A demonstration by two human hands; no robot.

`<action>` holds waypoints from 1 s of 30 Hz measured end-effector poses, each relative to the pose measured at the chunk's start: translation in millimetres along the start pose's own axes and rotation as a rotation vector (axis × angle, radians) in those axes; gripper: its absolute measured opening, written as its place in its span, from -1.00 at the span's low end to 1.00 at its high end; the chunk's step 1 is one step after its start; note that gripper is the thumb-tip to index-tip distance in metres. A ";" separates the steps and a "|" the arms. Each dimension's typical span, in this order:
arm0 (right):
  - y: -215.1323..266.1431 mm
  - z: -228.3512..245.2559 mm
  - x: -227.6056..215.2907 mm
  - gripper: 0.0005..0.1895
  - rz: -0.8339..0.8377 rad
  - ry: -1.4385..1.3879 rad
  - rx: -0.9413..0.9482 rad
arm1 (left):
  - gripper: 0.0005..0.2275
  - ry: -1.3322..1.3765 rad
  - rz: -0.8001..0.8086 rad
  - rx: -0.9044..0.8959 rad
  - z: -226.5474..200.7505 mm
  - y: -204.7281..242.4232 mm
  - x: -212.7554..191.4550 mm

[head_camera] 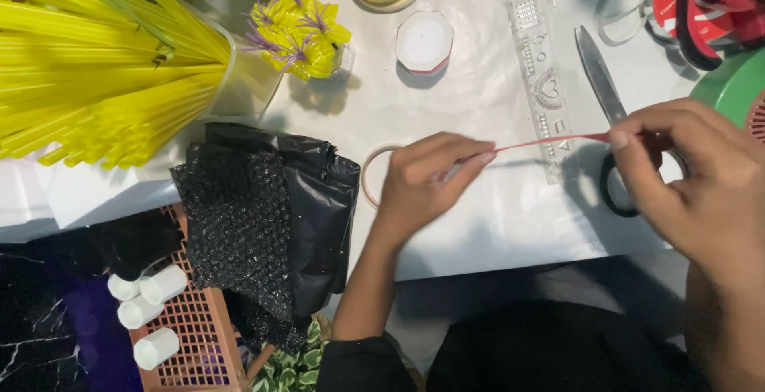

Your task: Applying double-sided tape to a decorative ribbon and wrapping it around a small container base.

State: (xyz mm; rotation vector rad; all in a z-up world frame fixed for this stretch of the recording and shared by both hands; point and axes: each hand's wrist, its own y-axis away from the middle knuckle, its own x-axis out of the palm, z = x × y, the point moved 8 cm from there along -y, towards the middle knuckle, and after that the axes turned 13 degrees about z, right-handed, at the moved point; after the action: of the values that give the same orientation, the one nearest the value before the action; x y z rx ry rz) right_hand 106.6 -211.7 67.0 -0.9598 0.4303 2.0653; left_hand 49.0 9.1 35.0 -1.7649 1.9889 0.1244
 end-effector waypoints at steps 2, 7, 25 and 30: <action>-2.6 -5.6 0.8 -0.93 0.059 0.001 0.030 | -0.95 -0.008 0.044 -0.048 0.0 14.3 -4.5; -5.8 -15.9 40.2 -0.85 0.314 -0.018 0.060 | -0.93 -0.093 0.103 -0.247 9.3 62.7 13.5; -1.4 -51.1 47.9 -0.86 0.275 -0.179 0.180 | -0.86 0.229 -0.164 -0.652 34.6 119.3 9.4; -3.0 -56.3 48.6 -0.86 0.309 -0.264 0.232 | -0.82 0.302 -0.124 -0.719 39.1 122.1 12.5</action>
State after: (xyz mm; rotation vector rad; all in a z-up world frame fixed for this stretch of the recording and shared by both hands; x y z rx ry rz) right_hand 117.1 -217.0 -6.4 -0.4972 0.6934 2.3161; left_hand -57.3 32.5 -33.9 -2.4638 2.1996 0.6334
